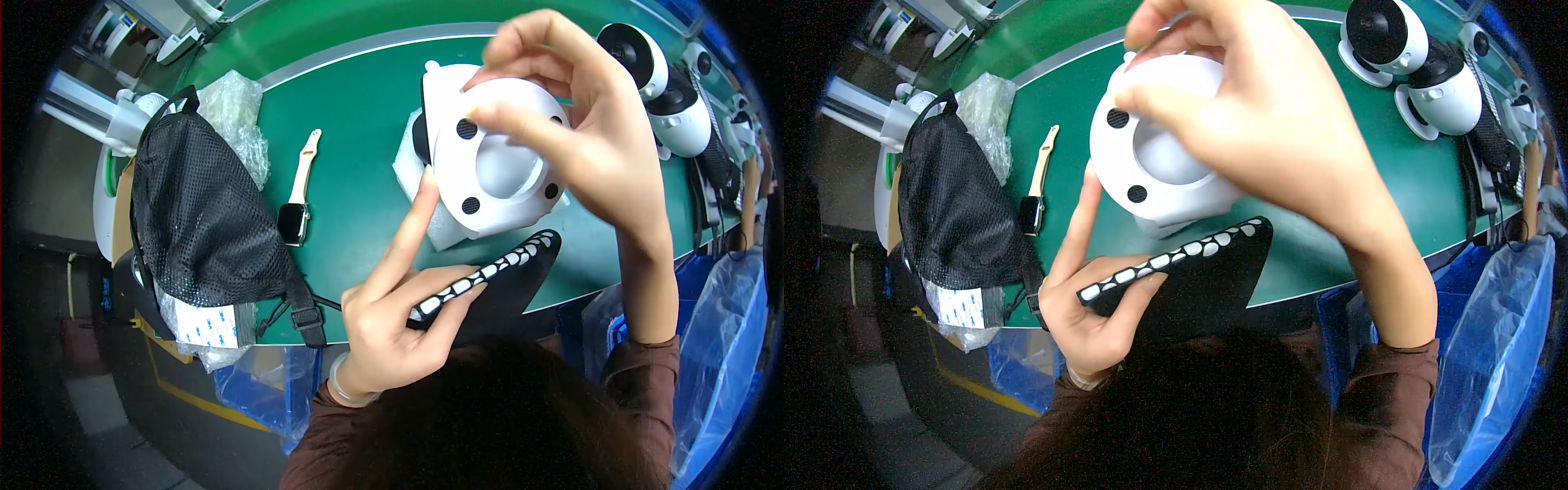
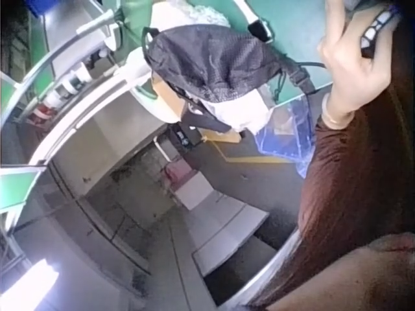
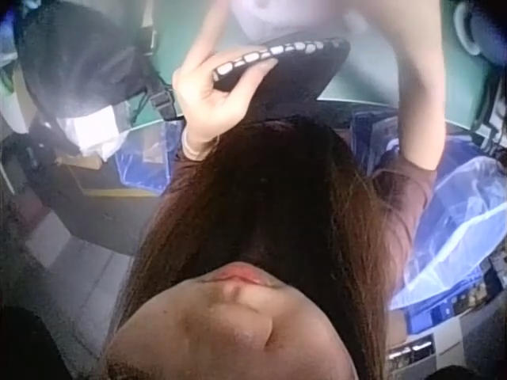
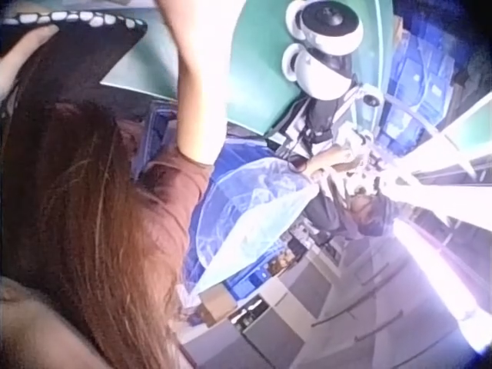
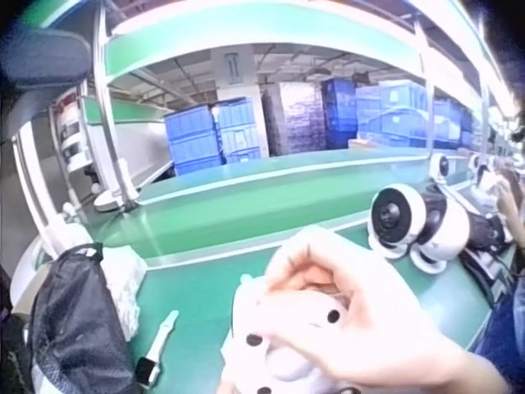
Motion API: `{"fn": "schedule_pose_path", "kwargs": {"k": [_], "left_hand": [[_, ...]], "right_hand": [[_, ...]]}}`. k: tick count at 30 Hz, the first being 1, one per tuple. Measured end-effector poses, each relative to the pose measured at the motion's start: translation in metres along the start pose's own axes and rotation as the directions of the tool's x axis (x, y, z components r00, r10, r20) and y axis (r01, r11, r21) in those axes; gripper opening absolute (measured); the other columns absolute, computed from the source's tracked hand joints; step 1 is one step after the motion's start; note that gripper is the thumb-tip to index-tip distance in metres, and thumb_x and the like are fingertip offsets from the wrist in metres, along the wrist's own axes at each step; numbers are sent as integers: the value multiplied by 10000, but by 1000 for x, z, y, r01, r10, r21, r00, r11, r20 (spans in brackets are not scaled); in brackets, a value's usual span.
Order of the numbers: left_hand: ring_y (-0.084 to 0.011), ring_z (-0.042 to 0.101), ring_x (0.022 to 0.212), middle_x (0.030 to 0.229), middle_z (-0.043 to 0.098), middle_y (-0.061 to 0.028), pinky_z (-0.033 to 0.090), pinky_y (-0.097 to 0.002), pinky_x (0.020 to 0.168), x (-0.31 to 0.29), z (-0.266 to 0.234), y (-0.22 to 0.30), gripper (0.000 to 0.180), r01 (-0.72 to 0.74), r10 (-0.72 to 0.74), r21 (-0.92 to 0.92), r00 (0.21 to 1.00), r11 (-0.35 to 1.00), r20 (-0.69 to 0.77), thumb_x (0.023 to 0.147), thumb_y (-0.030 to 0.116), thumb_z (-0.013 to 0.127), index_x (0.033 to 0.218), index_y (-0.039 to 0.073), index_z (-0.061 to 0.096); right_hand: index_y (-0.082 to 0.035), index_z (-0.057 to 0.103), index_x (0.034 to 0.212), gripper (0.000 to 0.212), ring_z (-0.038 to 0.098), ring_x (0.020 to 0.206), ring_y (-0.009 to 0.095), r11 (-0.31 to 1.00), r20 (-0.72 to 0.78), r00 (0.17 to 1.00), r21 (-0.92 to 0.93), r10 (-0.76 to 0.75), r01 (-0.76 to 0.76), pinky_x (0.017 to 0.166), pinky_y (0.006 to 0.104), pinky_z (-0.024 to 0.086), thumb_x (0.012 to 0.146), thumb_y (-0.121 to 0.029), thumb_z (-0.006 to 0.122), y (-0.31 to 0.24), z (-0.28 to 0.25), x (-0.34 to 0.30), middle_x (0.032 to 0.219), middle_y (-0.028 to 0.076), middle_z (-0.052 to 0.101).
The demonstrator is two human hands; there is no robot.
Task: Applying small black rubber pads to the base of a white plastic electronic component housing.
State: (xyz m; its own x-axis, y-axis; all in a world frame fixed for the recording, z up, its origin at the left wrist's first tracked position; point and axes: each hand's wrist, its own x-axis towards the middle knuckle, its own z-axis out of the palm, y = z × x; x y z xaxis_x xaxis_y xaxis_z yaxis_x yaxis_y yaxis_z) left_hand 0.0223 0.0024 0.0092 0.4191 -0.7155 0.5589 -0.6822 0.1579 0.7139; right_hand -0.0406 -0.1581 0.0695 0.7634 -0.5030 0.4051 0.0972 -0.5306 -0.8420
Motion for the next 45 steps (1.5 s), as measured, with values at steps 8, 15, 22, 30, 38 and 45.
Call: {"fn": "schedule_pose_path", "kwargs": {"k": [8,15,22,30,38,45], "left_hand": [[-288,548,995,1168,463,-240,415,-282,822,-4,-4,-4,135,140,-141,-92,990,986,-3,581,-18,670,714,-17,645],[-257,596,897,1162,481,-209,460,-251,709,-3,-7,-10,124,74,-71,-108,997,991,35,597,-3,670,719,-6,646],[-180,626,670,1147,499,-196,458,-208,536,-6,-11,-17,119,84,-80,-118,996,989,44,609,2,665,726,2,642],[-205,629,706,1119,527,-164,476,-225,562,-17,-16,-24,104,217,-198,-185,973,958,118,647,29,663,748,25,640],[-194,615,817,1056,561,-177,467,-243,697,-17,-17,-16,147,319,-283,-182,938,930,198,631,0,685,772,-4,644],[-205,614,823,991,594,-158,464,-248,705,-8,-14,-10,133,328,-293,-136,929,935,227,631,-6,676,760,-6,644]], "right_hand": [[10,587,755,189,454,467,25,985,360,930,-175,75,-12,413,164,359,792,-175,580,0,-9,17,576,-10,524],[6,574,720,183,452,542,55,966,330,943,-253,37,50,485,206,360,721,-165,637,-5,-8,8,592,31,519],[-27,575,678,214,424,432,4,939,249,928,-276,276,-205,389,146,303,784,-212,585,-13,-13,33,518,-41,487],[-19,611,817,269,409,415,20,913,357,908,-402,220,-64,375,145,330,793,-284,571,30,-28,166,521,-24,449],[-153,639,818,193,579,784,297,564,354,916,-725,-188,395,722,377,463,677,-283,617,142,51,246,798,103,615],[-202,658,901,427,578,849,278,511,365,918,-824,151,244,761,353,457,611,27,444,199,-16,234,900,99,620]]}}
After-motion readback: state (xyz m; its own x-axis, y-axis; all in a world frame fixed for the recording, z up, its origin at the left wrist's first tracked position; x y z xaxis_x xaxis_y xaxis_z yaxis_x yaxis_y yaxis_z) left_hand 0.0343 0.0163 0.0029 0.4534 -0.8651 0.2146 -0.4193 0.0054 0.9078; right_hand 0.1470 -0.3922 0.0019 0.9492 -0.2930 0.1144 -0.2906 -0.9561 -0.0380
